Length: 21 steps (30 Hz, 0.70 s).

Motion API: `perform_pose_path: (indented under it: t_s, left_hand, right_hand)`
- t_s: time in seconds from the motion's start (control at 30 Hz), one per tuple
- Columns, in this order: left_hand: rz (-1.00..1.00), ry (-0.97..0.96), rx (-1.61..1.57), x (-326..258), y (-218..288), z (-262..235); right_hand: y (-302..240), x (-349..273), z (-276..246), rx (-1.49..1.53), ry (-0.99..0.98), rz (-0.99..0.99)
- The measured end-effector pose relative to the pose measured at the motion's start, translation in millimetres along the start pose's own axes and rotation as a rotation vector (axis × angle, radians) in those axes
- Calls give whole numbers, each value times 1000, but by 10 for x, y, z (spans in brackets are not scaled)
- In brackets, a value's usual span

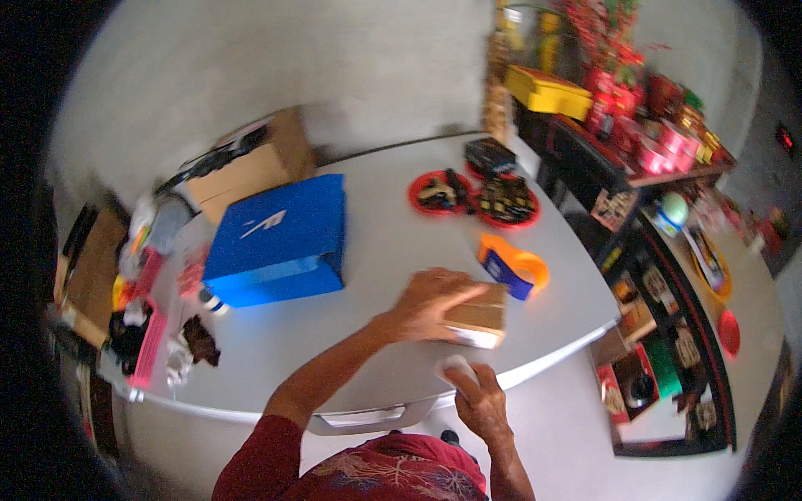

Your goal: The person wipes a blue box and a table surface with a white cloth, then wipes a roll of tape and a plastic bag. The person then wipes several red envelopes one by one and places them into a clear plastic bag.

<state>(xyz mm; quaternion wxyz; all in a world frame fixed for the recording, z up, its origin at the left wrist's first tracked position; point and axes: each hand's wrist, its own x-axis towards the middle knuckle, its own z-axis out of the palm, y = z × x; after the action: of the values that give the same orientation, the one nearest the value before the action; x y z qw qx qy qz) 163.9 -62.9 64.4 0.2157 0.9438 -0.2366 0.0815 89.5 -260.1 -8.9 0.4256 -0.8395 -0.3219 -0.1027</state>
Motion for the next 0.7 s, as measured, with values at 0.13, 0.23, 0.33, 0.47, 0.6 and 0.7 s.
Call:
perform_pose_path:
  t_s: [0.13,0.23,0.33,0.47,0.6,0.7]
  left_hand:
    - [62,135,172,246,-40,252]
    - [1,221,204,282,-55,352]
    - [-11,398,109,91,-70,225]
    - [-177,850,214,-601,-494,-104]
    - [-669,1216,408,-1588,-949,-691]
    - [-831,1487,662,-2444,-1486,-1108]
  right_hand:
    - [-77,67,26,45,-60,-76]
    - [-108,114,68,48,-121,-111]
    - [-121,133,115,15,-164,-133]
    - [-108,206,217,183,-186,-110]
    - [-162,377,386,410,-206,64]
    - [-418,703,575,600,-177,321]
